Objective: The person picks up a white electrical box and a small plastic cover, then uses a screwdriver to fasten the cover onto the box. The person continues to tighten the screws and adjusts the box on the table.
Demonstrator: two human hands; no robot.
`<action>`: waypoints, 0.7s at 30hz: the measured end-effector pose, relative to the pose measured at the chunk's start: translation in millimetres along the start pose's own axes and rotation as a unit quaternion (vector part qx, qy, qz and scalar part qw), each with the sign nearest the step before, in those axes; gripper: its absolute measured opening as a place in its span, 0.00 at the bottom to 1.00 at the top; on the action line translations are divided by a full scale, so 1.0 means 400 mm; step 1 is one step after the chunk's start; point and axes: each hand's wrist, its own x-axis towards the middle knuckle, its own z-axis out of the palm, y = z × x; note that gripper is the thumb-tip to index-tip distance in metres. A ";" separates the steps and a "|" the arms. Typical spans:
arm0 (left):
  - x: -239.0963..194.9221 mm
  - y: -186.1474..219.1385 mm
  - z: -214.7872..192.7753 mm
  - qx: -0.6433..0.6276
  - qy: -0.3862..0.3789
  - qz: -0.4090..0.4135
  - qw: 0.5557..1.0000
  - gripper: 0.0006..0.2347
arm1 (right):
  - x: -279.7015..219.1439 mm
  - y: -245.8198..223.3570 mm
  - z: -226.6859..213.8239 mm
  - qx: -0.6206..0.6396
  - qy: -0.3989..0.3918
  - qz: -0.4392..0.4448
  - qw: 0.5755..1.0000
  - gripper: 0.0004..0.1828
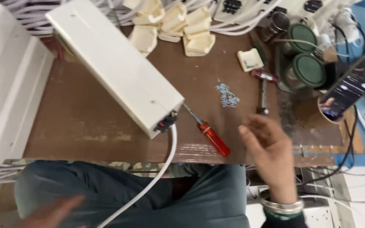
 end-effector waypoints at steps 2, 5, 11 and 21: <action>-0.130 0.273 -0.189 0.038 0.038 -0.037 0.998 0.33 | -0.020 0.038 0.012 -0.041 0.041 -0.003 0.998 0.20; -0.162 0.550 -0.342 0.044 0.149 0.073 0.985 0.23 | -0.022 0.049 0.032 -0.095 0.059 0.007 0.994 0.17; -0.191 0.926 -0.422 -0.067 0.387 0.362 0.845 0.14 | 0.090 0.081 0.040 -0.283 0.070 -0.198 0.936 0.10; -0.113 0.818 -0.075 -0.330 0.227 0.341 0.851 0.11 | 0.164 0.111 0.089 -0.375 0.017 -0.237 0.896 0.06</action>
